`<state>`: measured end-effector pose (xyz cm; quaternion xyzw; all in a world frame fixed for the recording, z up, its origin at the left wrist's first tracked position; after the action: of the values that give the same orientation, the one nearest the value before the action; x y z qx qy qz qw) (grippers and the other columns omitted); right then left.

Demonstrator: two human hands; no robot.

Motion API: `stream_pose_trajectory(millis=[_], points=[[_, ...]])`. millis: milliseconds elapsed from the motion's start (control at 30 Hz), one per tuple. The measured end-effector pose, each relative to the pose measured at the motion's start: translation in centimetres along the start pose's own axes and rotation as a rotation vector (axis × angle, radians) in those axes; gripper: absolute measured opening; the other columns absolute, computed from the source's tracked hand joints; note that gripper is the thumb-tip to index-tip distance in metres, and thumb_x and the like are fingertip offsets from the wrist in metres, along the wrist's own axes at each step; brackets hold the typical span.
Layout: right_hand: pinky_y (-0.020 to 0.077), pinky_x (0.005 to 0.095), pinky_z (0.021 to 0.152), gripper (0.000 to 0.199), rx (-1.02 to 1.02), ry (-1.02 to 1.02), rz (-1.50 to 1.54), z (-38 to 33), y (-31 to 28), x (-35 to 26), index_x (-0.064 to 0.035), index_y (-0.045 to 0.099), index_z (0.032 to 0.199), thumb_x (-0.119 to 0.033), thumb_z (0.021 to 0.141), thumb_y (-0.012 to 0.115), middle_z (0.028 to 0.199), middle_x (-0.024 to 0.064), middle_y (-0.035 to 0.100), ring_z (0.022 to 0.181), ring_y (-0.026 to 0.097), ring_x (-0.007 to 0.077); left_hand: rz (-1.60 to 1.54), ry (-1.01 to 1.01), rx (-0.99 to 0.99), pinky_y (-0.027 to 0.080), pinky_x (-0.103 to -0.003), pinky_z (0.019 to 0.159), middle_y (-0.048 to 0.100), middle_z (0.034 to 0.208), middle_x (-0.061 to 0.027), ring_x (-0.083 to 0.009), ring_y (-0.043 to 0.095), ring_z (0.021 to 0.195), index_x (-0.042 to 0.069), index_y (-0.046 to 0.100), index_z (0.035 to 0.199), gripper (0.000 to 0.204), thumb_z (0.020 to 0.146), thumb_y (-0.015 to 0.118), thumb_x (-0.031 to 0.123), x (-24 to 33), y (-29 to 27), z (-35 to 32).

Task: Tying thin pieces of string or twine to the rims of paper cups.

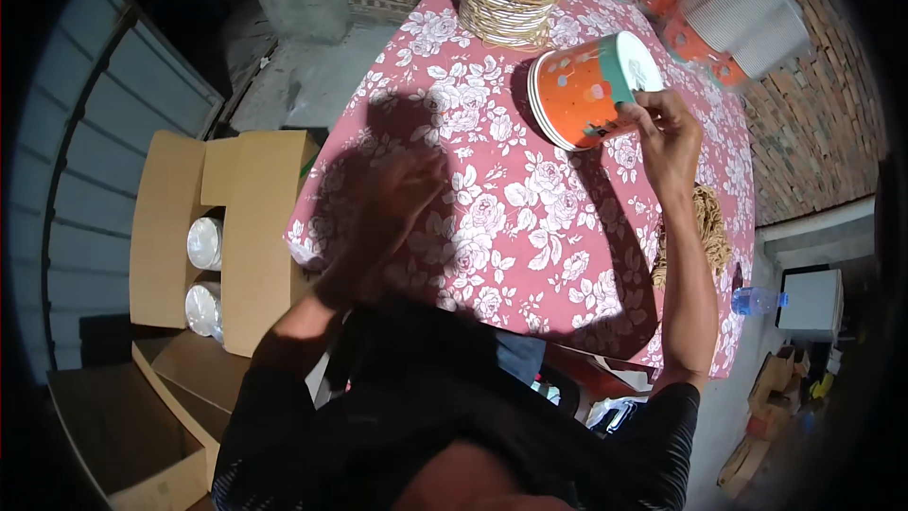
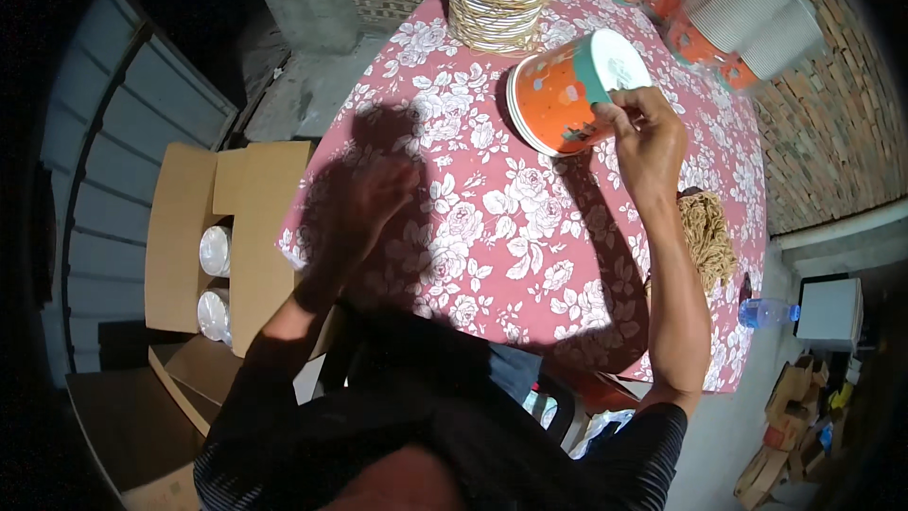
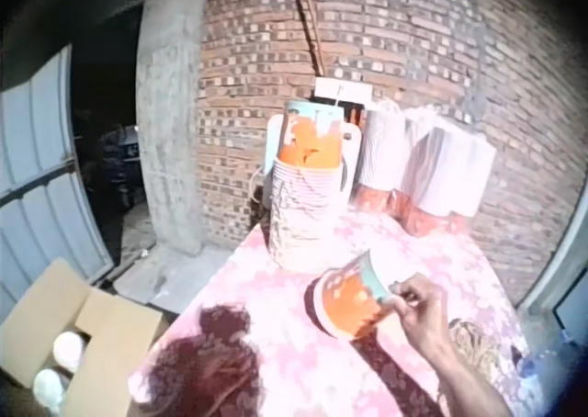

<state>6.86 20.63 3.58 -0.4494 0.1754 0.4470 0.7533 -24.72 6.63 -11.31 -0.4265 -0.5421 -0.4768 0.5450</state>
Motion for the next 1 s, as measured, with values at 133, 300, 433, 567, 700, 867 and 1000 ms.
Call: stream_pose_trajectory(millis=[133,300,433,567,700,867,1000], points=[[0.0572,0.0291,0.073,0.006,-0.005,0.155,0.379,-2.1,-2.1,1.6,0.0032,0.071,0.096,-0.001,0.094,0.074,0.087,0.0075,0.074,0.077,0.068,0.0130,0.244,0.481,-0.223,0.051,-0.028,0.081,0.069,0.100,-0.0064,-0.0124,0.063,0.090,-0.004,0.062,0.116,0.032,0.096,0.072,0.019,4.4,7.6,5.3],[0.0561,0.0290,0.079,0.007,0.073,0.296,0.528,-5.4,-4.1,3.1,0.0029,0.072,0.100,-0.002,0.094,0.074,0.089,0.0083,0.074,0.080,0.069,0.0140,-0.155,0.142,-0.341,0.053,-0.024,0.075,0.075,0.099,-0.0090,-0.0093,0.068,0.085,-0.008,0.067,0.113,0.027,0.101,0.065,0.016,4.9,12.7,7.6],[0.0562,0.0297,0.081,0.011,0.135,0.384,0.500,-7.7,-5.7,4.8,0.0045,0.071,0.101,-0.003,0.094,0.074,0.091,0.0098,0.074,0.080,0.069,0.0150,-0.176,0.117,-0.309,0.055,-0.026,0.067,0.075,0.097,-0.0096,-0.0100,0.067,0.080,-0.008,0.067,0.112,0.028,0.101,0.063,0.018,4.9,14.6,6.8],[0.0563,0.0300,0.081,0.012,0.230,0.355,0.564,-9.3,-6.9,3.9,0.0055,0.071,0.101,-0.003,0.094,0.074,0.090,0.0119,0.074,0.080,0.069,0.0158,-0.107,0.086,-0.306,0.052,-0.026,0.070,0.075,0.099,-0.0096,-0.0135,0.068,0.080,-0.004,0.067,0.112,0.028,0.099,0.064,0.021,4.8,15.5,6.6],[0.0564,0.0286,0.077,0.011,0.299,0.282,0.512,-9.6,-8.5,2.3,0.0058,0.071,0.100,-0.003,0.094,0.073,0.088,0.0109,0.074,0.078,0.069,0.0151,-0.135,0.097,-0.288,0.049,-0.025,0.063,0.073,0.089,-0.0073,-0.0100,0.063,0.069,-0.004,0.066,0.108,0.026,0.099,0.064,0.021,4.3,16.5,6.9],[0.0535,0.0264,0.072,0.010,0.418,0.261,0.460,-10.5,-10.8,1.8,0.0059,0.071,0.100,-0.002,0.094,0.073,0.086,0.0090,0.072,0.075,0.066,0.0128,-0.096,0.075,-0.297,0.049,-0.022,0.052,0.070,0.084,-0.0063,-0.0085,0.060,0.062,-0.007,0.065,0.108,0.025,0.099,0.065,0.016,4.5,17.3,6.8],[0.0542,0.0282,0.076,0.012,0.480,0.230,0.485,-11.7,-13.5,3.8,0.0063,0.071,0.101,-0.003,0.094,0.074,0.091,0.0106,0.073,0.080,0.067,0.0137,-0.135,0.097,-0.275,0.055,-0.025,0.057,0.070,0.091,-0.0089,-0.0110,0.063,0.067,-0.009,0.063,0.112,0.028,0.099,0.065,0.016,5.3,17.7,6.4]])
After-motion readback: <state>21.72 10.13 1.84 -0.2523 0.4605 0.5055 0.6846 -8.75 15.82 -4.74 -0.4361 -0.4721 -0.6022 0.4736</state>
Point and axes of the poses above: each hand's wrist, its own z-axis towards the middle knuckle, its own y-axis out of the palm, x = y × z, the point moved 7 cm from there along z, towards the middle knuckle
